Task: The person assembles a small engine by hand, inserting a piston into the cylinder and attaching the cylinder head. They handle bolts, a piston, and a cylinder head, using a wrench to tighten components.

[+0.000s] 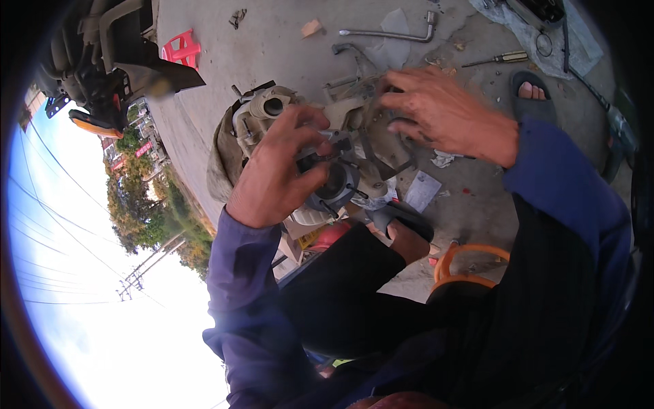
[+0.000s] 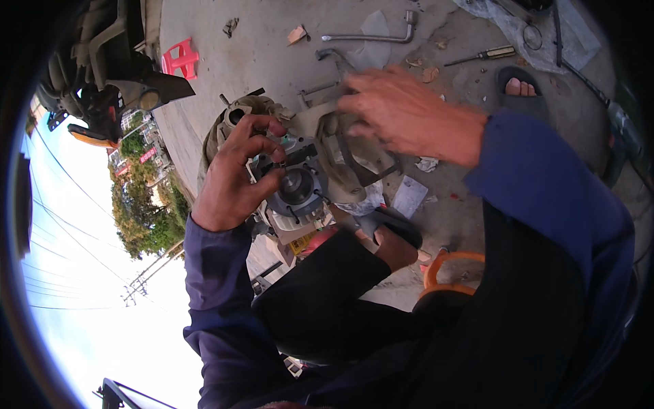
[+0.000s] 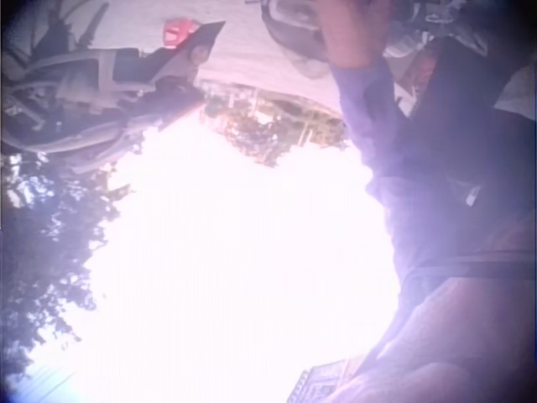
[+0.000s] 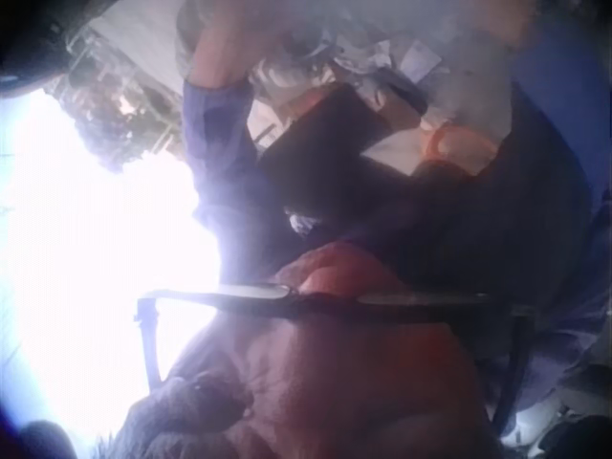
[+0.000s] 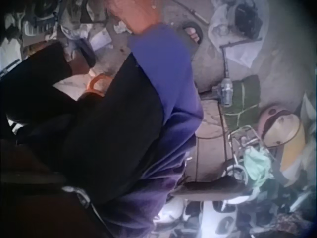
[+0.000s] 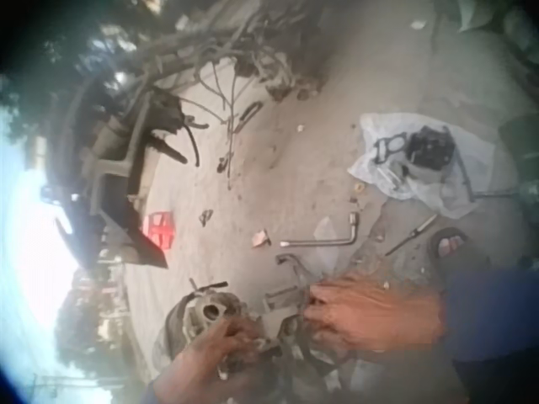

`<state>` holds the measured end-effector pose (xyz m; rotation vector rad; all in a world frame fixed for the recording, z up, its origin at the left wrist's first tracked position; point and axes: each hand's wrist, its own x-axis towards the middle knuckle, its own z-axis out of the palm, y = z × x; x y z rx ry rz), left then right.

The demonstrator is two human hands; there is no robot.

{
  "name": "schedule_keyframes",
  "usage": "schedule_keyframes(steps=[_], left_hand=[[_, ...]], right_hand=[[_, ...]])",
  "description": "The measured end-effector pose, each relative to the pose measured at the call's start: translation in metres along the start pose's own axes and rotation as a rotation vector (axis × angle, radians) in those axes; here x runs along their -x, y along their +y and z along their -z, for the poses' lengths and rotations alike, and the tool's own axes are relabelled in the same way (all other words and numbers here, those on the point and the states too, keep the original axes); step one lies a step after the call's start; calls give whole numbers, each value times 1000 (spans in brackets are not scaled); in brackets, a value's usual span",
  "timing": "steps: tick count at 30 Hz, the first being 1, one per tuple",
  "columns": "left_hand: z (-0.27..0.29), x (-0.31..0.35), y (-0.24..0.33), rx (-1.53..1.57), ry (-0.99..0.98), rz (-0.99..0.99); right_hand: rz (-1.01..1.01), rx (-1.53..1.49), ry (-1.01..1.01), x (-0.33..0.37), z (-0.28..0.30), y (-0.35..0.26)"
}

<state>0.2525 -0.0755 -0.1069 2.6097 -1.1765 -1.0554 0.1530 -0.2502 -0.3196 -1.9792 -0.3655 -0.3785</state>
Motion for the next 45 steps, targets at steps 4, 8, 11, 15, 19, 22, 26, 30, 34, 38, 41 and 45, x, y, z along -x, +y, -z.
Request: schedule_keyframes(steps=[4,8,11,15,19,22,26,30,34,38,41,45], left_hand=[[-2,1,5,16,77,-4],[-7,12,8,74,168,75],[-9,19,5,58,233,60],[-15,48,23,130,432,191],[-62,121,49,700,775,313],[-138,140,68,1252,1024,404],[-233,104,74,1884,1174,479],[-261,49,62,2283,1222,405],[-235,22,46,2467,1240,134],[-217,18,41,2527,1307,119],[-202,15,39,2505,1348,112],[-185,9,34,2513,1479,171]], right_hand=[[24,-336,-104,-39,-3,-36],[5,-505,-181,-49,-19,-48],[60,-611,-55,-48,-29,-49],[-77,-774,-52,-47,-32,-54],[-224,-804,-158,-39,-26,-44],[-285,-592,-343,-46,-11,-53],[-440,-394,-457,-66,-11,-76],[-525,-257,-675,-98,5,-96],[-846,-230,-827,-135,7,-117],[-928,-154,-804,-151,-3,-142],[-921,-135,-797,-143,-3,-141],[-967,-222,-621,-117,-11,-154]])
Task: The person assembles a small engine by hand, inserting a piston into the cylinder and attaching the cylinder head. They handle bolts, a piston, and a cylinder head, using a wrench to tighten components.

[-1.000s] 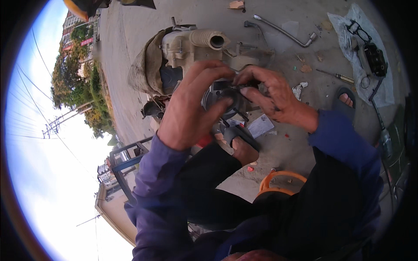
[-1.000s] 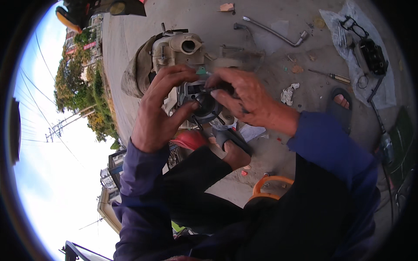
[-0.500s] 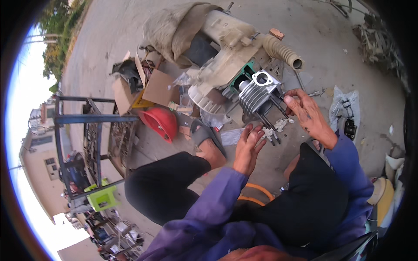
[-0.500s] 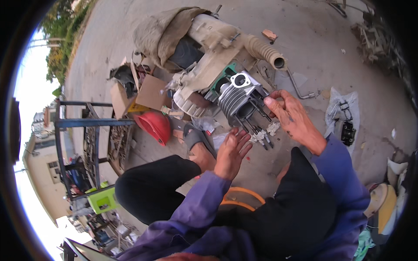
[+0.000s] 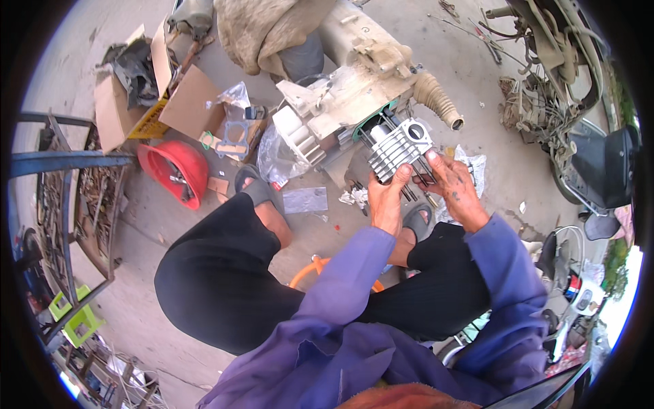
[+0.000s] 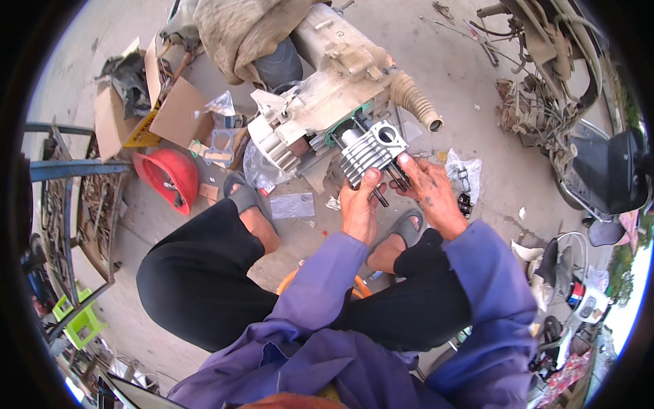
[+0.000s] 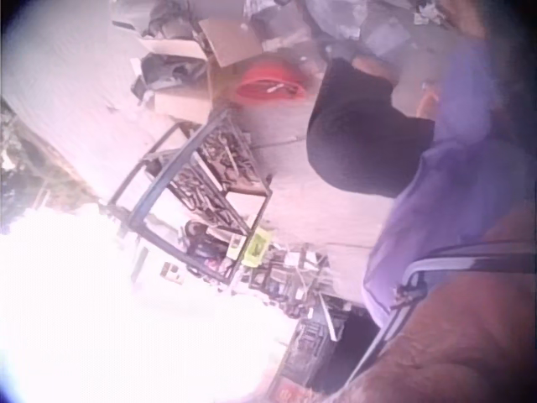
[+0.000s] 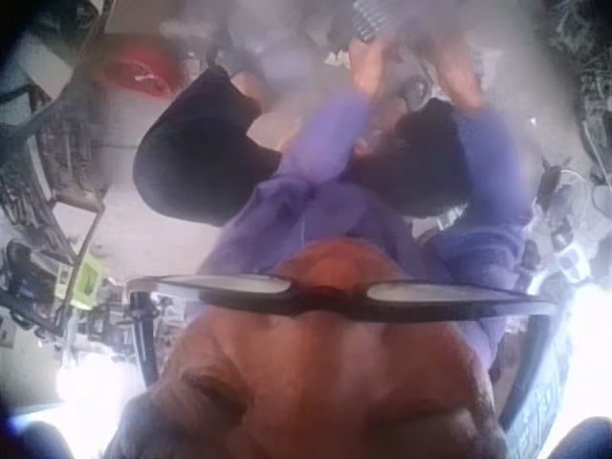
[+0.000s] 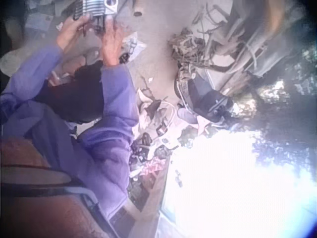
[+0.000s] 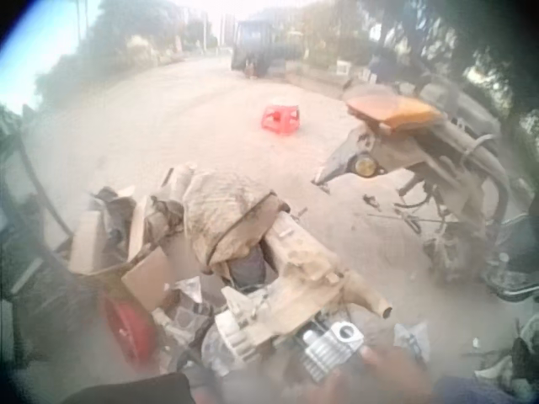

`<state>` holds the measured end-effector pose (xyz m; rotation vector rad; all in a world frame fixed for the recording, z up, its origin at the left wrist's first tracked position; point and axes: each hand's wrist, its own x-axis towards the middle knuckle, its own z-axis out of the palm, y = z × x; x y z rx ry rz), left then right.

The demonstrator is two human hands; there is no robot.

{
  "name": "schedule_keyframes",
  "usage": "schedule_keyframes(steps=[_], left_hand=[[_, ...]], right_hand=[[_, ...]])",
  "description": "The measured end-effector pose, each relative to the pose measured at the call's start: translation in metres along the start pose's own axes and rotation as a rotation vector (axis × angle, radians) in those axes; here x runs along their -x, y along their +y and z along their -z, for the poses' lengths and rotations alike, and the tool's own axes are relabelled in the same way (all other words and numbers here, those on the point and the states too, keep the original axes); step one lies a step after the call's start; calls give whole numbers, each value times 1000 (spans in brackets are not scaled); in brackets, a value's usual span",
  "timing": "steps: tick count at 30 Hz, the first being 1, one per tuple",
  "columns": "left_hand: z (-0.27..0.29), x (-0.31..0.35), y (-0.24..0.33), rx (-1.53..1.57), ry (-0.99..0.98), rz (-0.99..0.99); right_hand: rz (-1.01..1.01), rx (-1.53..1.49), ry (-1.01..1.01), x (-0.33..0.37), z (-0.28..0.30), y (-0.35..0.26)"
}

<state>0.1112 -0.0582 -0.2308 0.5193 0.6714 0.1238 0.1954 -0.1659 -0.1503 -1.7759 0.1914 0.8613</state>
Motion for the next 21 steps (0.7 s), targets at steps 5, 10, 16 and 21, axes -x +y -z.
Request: schedule_keyframes(steps=[5,10,16,21], left_hand=[[11,-7,-3,-51,39,-13],[5,-7,5,41,60,11],[-11,-4,7,153,150,0],[-17,-2,10,161,181,-4]], right_hand=[[35,-61,70,4,-20,4],[-21,-109,43,0,-19,1],[-17,-95,30,0,-15,-3],[-11,-21,46,1,-14,-3]])
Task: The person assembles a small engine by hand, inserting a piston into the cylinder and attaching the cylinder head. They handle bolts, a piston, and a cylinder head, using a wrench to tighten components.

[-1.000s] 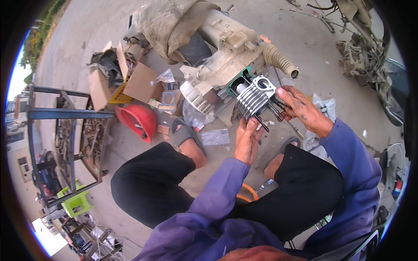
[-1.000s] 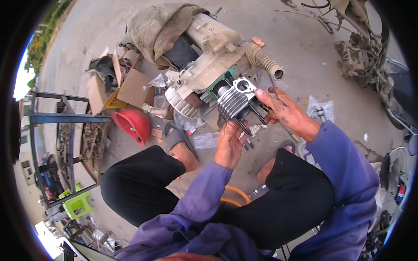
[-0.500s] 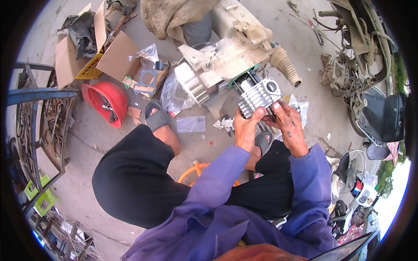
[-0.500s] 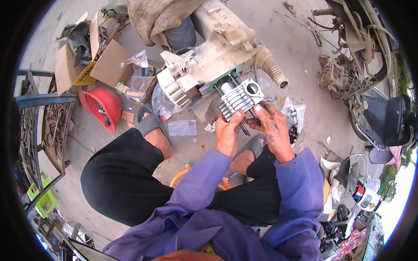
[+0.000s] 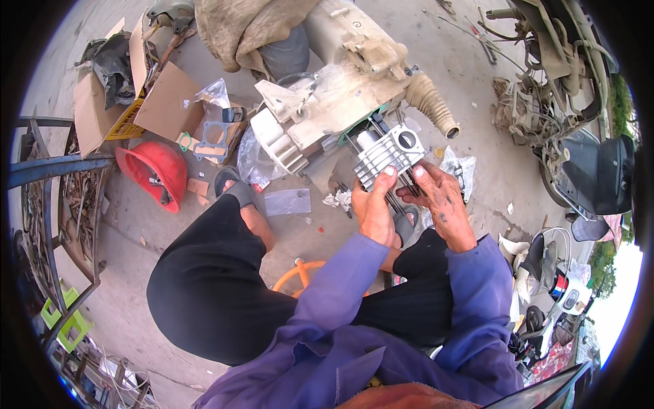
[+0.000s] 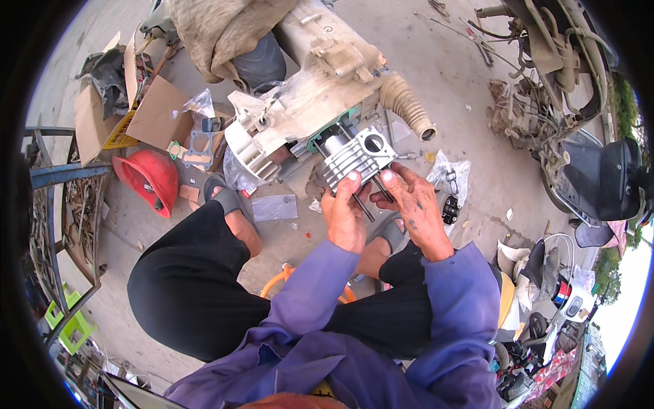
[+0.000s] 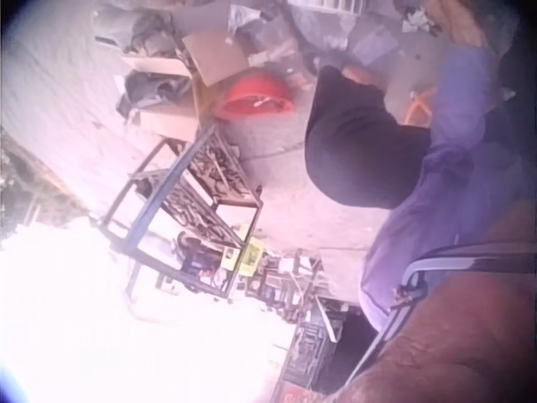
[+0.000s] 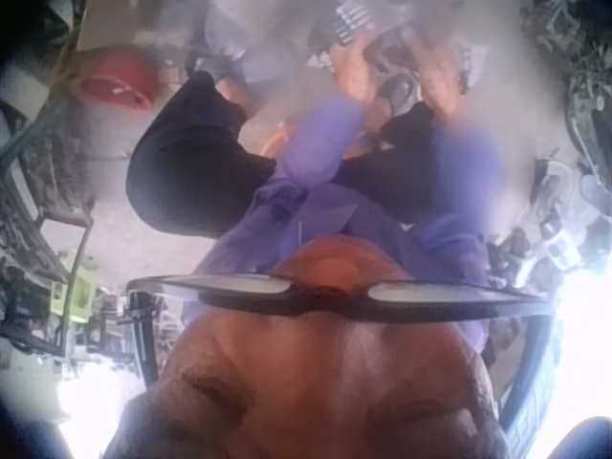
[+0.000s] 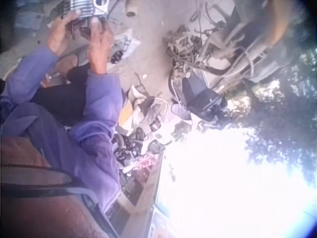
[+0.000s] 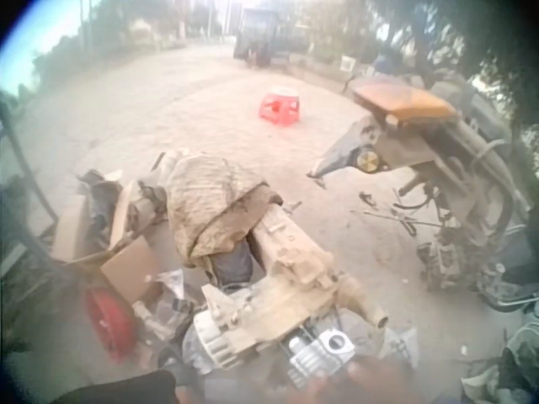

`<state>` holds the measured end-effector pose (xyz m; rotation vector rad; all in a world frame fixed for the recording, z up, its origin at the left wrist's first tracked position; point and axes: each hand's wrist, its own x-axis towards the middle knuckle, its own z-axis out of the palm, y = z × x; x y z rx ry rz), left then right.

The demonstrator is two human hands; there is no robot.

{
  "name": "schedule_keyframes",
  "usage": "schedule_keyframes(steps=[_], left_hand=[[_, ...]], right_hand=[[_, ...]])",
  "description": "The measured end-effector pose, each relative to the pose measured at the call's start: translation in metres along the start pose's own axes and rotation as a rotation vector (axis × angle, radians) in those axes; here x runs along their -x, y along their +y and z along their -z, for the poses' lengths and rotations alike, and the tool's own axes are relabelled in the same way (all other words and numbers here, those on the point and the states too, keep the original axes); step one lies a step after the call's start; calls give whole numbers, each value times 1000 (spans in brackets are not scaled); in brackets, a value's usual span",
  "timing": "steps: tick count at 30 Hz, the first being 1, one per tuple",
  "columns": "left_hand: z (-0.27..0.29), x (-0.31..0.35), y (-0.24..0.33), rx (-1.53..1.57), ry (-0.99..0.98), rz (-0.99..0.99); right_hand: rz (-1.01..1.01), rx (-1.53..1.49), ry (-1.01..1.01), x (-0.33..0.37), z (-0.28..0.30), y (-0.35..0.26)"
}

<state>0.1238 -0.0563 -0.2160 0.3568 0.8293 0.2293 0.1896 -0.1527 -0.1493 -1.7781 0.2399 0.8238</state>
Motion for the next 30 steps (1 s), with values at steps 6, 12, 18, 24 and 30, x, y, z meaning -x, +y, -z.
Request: schedule_keyframes(steps=[6,12,18,24,30], left_hand=[[2,-3,-2,14,-9,-8],[5,-6,-1,45,-46,-28],[8,-19,10,-31,-51,25],[2,-17,15,33,-29,58],[0,-23,17,-1,-11,30]], right_hand=[[23,27,-5,2,2,1],[27,-22,-14,2,1,5],[3,3,-42,-1,5,5],[3,22,-53,0,4,0],[-5,27,-64,4,4,-6]])
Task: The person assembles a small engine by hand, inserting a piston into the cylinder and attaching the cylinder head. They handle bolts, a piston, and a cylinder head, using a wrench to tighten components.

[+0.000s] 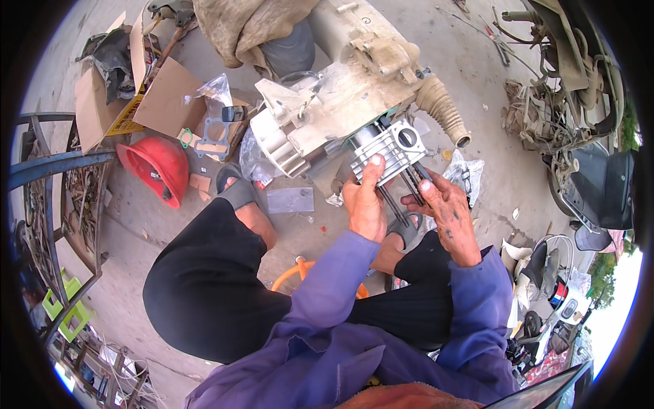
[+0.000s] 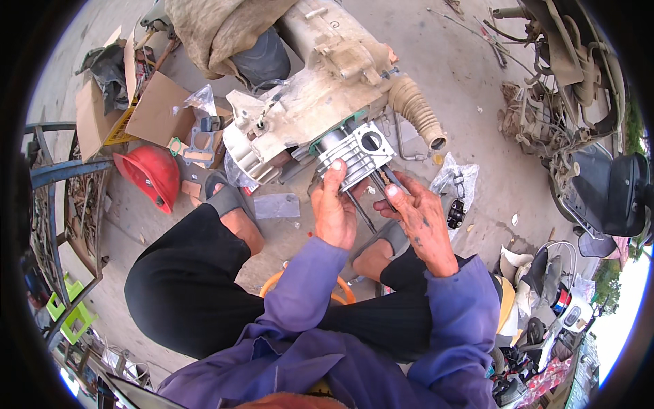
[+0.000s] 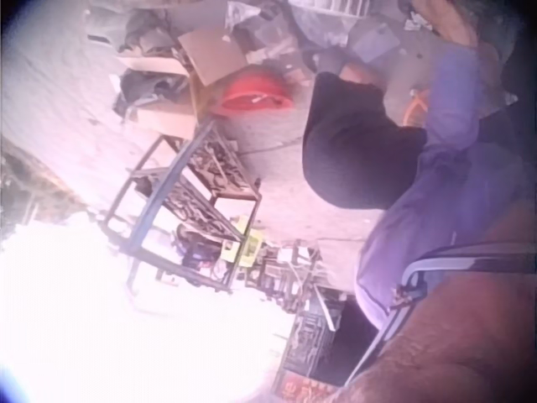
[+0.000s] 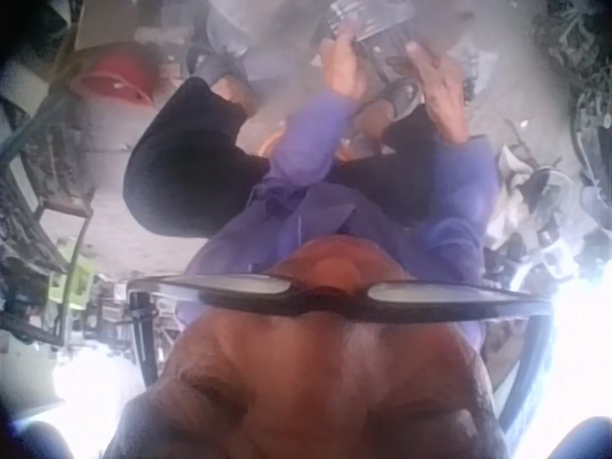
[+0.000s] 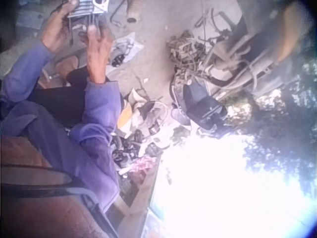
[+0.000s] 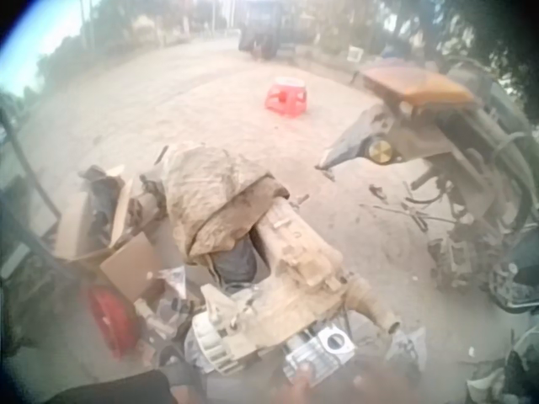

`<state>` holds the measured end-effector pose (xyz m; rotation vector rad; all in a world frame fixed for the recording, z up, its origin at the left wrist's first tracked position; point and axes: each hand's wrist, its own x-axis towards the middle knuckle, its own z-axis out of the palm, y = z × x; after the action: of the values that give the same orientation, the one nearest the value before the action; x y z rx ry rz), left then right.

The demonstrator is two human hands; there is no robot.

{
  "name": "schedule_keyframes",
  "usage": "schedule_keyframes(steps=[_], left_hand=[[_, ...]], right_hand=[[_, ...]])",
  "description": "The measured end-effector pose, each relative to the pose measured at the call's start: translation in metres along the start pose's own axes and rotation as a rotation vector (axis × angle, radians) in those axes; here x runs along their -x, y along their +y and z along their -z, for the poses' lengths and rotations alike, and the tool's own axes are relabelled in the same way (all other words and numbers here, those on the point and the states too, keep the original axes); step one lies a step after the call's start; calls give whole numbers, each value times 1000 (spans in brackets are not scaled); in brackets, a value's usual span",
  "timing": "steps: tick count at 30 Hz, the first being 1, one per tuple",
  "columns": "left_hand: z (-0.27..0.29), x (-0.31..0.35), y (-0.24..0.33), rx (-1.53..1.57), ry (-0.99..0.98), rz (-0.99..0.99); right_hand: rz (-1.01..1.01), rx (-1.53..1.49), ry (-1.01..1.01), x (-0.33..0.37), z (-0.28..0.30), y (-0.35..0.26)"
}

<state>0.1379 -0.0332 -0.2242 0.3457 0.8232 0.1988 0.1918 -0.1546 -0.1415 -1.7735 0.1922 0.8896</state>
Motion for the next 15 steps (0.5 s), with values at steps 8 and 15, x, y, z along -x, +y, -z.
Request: schedule_keyframes(steps=[8,15], left_hand=[[-5,0,-3,47,70,-20],[-13,5,2,90,99,19]], right_hand=[[13,-14,-5,0,0,5],[17,66,24,1,2,4]])
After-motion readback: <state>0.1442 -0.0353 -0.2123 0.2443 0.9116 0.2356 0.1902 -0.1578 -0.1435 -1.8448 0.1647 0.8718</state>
